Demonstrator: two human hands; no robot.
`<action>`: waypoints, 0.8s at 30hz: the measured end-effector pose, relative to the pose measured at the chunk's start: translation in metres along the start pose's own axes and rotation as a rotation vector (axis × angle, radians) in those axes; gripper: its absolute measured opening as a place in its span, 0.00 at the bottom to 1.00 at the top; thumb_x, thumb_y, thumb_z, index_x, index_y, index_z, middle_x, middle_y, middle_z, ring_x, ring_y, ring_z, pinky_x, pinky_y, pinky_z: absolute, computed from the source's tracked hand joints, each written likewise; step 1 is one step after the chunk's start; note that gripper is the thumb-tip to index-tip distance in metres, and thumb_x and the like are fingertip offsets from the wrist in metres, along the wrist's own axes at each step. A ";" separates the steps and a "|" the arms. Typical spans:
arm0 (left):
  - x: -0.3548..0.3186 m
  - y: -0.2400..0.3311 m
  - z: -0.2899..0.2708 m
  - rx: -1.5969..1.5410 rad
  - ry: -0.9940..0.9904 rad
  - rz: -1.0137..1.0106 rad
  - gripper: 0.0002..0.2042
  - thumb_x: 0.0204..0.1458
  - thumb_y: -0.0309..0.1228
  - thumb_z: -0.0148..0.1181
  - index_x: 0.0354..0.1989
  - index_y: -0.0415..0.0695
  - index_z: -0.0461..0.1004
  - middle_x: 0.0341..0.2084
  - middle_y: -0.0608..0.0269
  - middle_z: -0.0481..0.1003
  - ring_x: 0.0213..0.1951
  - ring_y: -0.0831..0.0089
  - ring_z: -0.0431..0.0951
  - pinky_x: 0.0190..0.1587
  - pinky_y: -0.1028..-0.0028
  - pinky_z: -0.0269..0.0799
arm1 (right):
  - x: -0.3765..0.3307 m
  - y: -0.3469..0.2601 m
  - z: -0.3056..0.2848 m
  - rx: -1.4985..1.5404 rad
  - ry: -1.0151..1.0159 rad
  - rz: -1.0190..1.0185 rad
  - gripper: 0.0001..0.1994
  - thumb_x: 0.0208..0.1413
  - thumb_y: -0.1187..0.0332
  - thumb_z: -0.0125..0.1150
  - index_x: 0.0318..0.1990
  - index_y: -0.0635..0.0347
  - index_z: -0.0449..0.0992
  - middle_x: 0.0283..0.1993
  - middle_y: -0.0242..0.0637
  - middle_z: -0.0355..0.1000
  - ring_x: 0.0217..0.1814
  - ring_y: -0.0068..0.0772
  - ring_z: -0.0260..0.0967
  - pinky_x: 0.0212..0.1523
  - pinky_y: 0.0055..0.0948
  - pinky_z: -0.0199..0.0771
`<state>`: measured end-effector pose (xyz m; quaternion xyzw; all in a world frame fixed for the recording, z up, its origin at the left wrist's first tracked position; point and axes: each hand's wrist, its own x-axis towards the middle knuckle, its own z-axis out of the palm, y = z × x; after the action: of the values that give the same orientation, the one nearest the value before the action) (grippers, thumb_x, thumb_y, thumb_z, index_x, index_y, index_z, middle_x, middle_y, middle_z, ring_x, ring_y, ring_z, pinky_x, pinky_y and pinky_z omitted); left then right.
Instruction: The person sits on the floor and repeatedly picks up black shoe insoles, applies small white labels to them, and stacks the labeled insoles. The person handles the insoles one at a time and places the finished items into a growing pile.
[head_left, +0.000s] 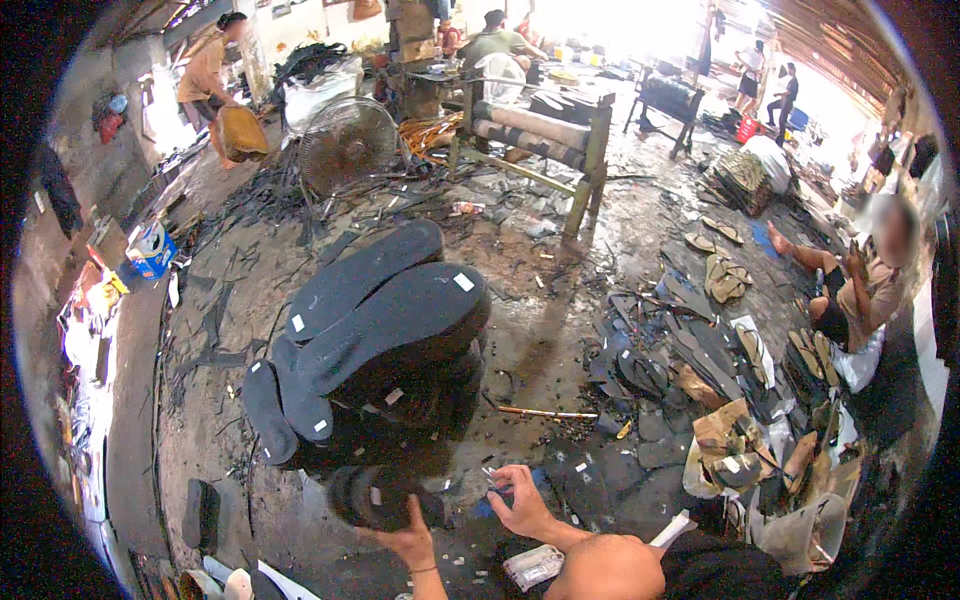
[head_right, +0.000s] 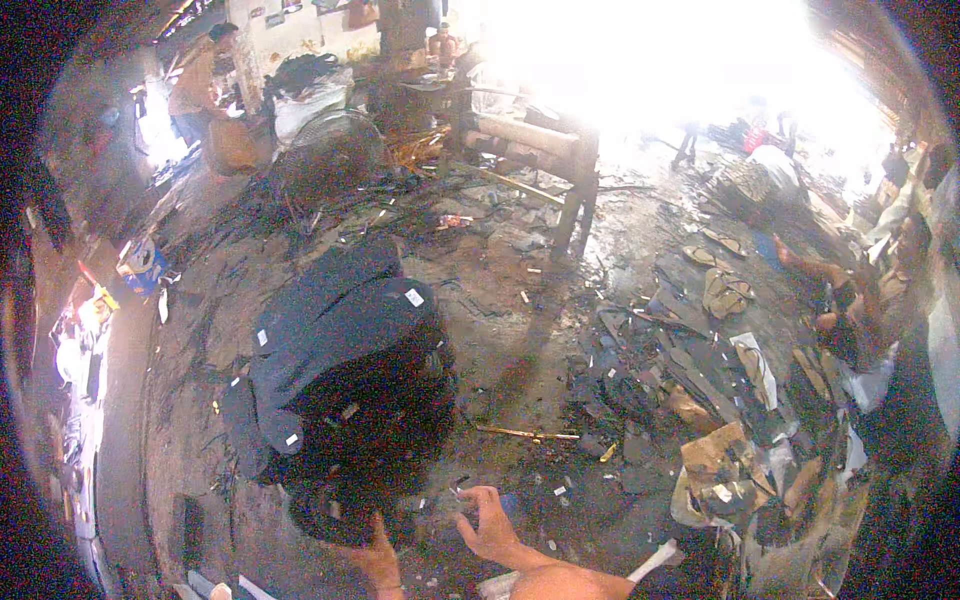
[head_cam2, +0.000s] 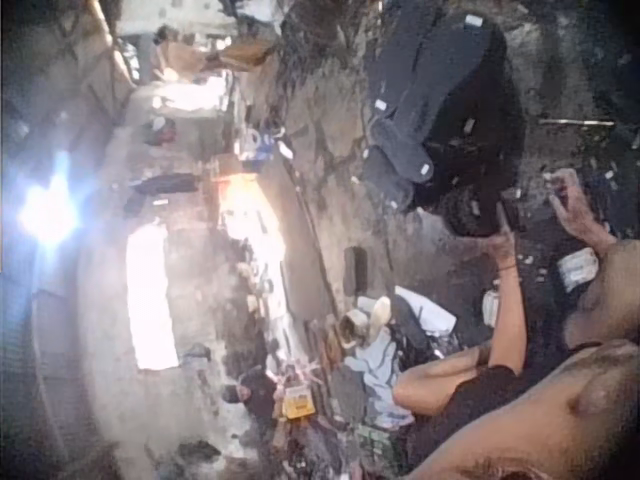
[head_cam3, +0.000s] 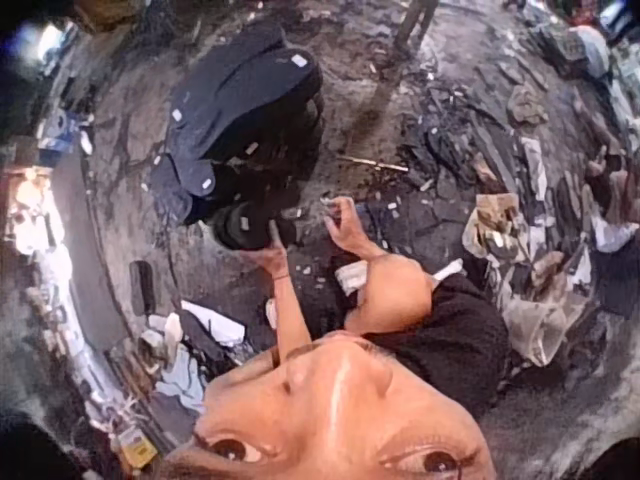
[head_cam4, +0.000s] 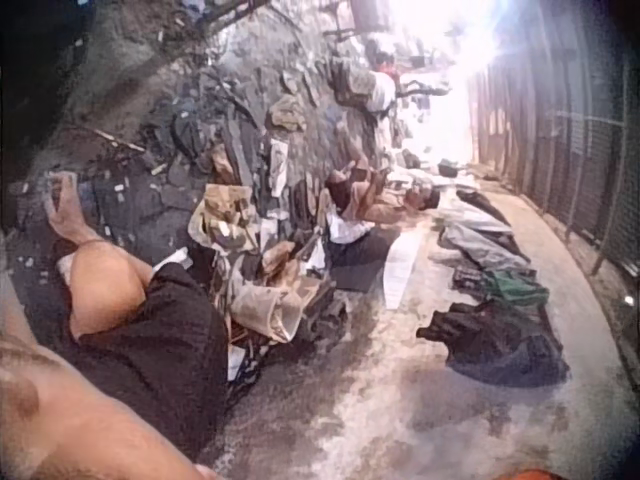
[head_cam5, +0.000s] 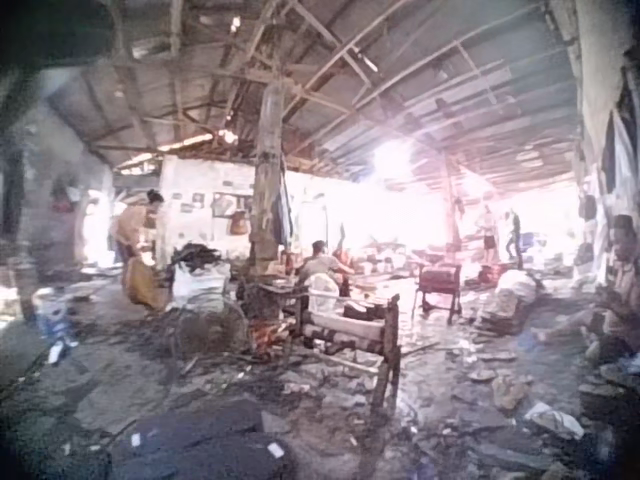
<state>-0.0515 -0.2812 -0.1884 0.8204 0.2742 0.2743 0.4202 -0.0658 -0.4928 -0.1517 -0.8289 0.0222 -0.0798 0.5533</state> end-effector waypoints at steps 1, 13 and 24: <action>0.001 0.008 0.002 -0.026 0.012 0.041 0.54 0.48 0.44 0.75 0.70 0.22 0.44 0.67 0.31 0.54 0.69 0.40 0.56 0.72 0.49 0.48 | 0.002 -0.004 -0.001 -0.023 0.022 -0.052 0.21 0.56 0.75 0.66 0.56 0.60 0.67 0.53 0.44 0.63 0.49 0.34 0.71 0.48 0.32 0.77; -0.014 0.004 -0.042 0.786 -0.667 0.119 0.47 0.48 0.52 0.71 0.67 0.31 0.55 0.59 0.40 0.68 0.61 0.48 0.68 0.65 0.52 0.60 | -0.004 0.001 -0.029 -0.023 -0.139 0.049 0.24 0.53 0.70 0.71 0.57 0.61 0.69 0.55 0.44 0.65 0.53 0.43 0.69 0.53 0.37 0.75; 0.037 0.080 -0.131 -0.677 -0.585 -0.481 0.36 0.52 0.33 0.74 0.65 0.37 0.59 0.53 0.56 0.74 0.54 0.65 0.74 0.60 0.63 0.70 | 0.034 -0.055 0.030 0.180 -1.164 0.253 0.58 0.40 0.54 0.83 0.72 0.73 0.49 0.70 0.54 0.61 0.73 0.48 0.58 0.73 0.43 0.57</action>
<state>-0.0975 -0.2255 -0.0477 0.5942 0.2218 0.0020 0.7731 -0.0308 -0.4485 -0.1087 -0.6773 -0.1928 0.4517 0.5477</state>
